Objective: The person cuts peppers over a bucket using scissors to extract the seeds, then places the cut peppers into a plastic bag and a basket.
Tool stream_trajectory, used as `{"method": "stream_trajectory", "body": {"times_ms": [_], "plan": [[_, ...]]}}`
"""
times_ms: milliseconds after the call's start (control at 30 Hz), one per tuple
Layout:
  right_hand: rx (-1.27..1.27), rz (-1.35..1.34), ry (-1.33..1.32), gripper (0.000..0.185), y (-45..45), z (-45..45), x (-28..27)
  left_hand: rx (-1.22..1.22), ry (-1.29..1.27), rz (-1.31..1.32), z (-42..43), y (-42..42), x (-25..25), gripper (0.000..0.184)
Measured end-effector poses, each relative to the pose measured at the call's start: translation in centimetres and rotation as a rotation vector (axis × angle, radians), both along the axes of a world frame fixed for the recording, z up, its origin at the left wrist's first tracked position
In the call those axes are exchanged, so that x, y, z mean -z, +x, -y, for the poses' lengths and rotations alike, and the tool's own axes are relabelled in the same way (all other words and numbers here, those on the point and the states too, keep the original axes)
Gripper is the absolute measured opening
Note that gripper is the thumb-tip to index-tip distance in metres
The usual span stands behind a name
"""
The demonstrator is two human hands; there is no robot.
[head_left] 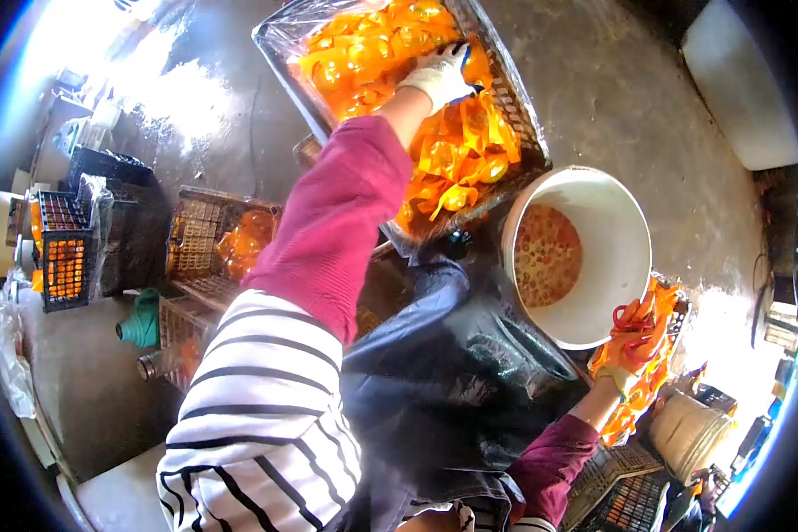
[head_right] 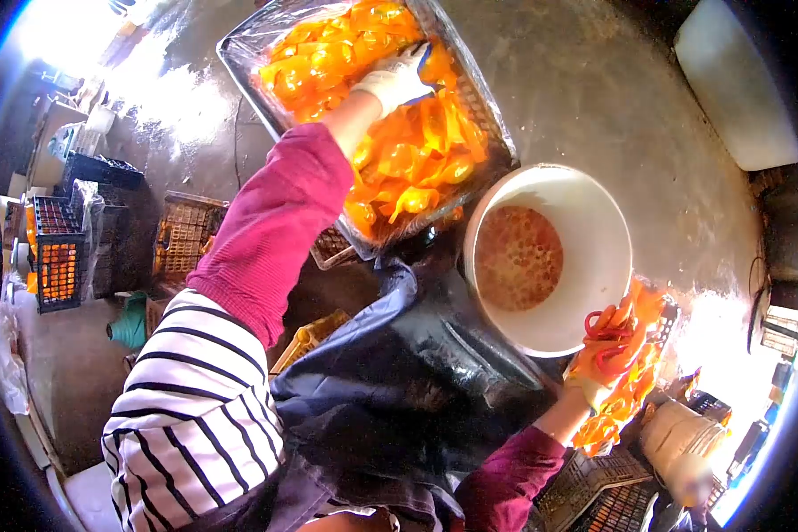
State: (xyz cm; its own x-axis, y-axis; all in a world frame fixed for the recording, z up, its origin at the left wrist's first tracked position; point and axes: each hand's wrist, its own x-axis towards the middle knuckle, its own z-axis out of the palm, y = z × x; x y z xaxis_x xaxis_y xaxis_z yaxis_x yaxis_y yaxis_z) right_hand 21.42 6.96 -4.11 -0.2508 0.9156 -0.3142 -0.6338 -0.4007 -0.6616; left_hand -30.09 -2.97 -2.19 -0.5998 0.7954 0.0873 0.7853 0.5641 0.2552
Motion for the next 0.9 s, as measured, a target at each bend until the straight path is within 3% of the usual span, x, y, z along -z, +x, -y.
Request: {"method": "stream_trajectory", "body": {"times_ms": [67, 167, 200, 267, 400, 567, 600, 667, 733, 767, 867, 900], "plan": [[-0.076, -0.050, -0.032, 0.038, 0.5, -0.7, 0.4, -0.107, -0.022, 0.043, -1.0, 0.0, 1.5, 0.078], [-0.026, 0.017, -0.041, 0.040, -0.8, 0.2, -0.6, -0.027, 0.020, 0.274, 0.1, -0.6, 3.5, 0.065], [0.020, 0.060, -0.008, 0.041, -1.6, 0.6, -1.1, -0.109, -0.021, 0.331, 1.4, 1.2, 2.0, 0.048], [0.032, 0.063, -0.044, 0.043, -1.9, 0.5, -1.2, -0.011, 0.077, 0.292, 3.5, 2.2, 1.8, 0.039], [0.072, 0.106, -0.046, 0.045, -2.4, 1.1, -1.3, 0.139, -0.132, 0.094, 7.4, 3.1, 1.5, 0.032], [-0.045, 0.033, -0.059, 0.041, -1.8, 1.6, -0.7, 0.251, -0.021, -0.082, 10.4, 4.0, 1.9, 0.042], [-0.038, 0.048, -0.055, 0.041, -1.9, 1.8, -0.9, 0.208, -0.140, 0.116, 10.3, 4.0, -0.3, 0.047], [-0.024, 0.079, -0.051, 0.040, -1.8, 2.2, -1.1, -0.043, -0.127, 0.525, 9.8, 3.3, -3.8, 0.042], [-0.050, 0.065, -0.022, 0.040, -1.7, 2.0, -0.7, -0.047, 0.375, 0.528, 9.5, 2.3, -4.0, 0.032], [-0.039, 0.067, -0.034, 0.040, -2.0, 2.1, -1.0, -0.054, 0.459, 0.418, 8.7, 1.6, -4.3, 0.030], [-0.095, 0.065, -0.044, 0.040, -2.4, 1.1, -0.8, 0.073, 0.393, 0.096, 5.0, -0.5, -2.5, 0.038], [-0.089, 0.085, -0.030, 0.040, -3.0, 1.4, -1.0, 0.137, 0.217, 0.052, 3.4, -1.2, -2.0, 0.047]]}}
